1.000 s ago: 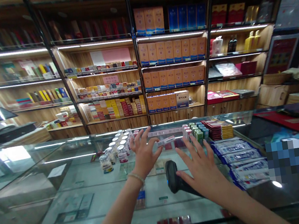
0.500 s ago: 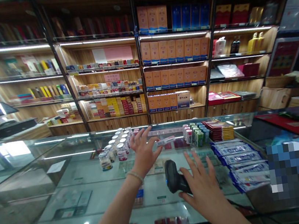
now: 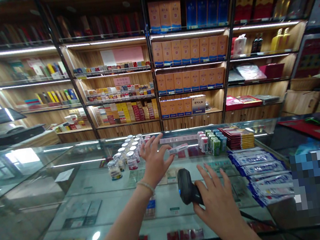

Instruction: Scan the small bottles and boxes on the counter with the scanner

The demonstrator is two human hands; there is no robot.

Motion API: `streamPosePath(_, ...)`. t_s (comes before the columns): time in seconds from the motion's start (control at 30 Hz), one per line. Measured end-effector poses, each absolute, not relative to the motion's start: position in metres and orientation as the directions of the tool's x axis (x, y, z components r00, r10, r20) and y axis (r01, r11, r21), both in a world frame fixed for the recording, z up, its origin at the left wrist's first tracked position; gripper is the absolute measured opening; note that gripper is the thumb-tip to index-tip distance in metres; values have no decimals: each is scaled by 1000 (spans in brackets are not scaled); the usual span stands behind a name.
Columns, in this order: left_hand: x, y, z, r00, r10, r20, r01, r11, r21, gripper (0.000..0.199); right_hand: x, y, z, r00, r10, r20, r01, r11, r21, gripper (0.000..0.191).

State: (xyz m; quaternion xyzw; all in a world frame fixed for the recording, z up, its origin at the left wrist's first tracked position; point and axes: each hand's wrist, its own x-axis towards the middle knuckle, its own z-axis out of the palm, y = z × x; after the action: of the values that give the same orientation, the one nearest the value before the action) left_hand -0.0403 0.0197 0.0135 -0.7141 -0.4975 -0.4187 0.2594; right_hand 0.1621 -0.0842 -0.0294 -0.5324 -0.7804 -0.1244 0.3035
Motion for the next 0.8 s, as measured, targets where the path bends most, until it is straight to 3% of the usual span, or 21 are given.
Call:
streamPosePath(0.27,-44,20,16,139,483,865,933,-357,50,13,174,-83,-25,-241,589,771,847,515,-129,32)
streamPosePath(0.37,-45,21,16,131,481,867,934,-352,54,11,176,-87,-16,-187,570,800,826,532,-186,39)
streamPosePath(0.67,-49,22,16,60,461,885,950,-299,91,14,177,-101,10,-121,698,706,625,606,-492,34)
streamPosePath(0.8,-50,22,18,40,436,899,958,-272,90,15,172,-98,9,-135,748,650,640,566,-519,45)
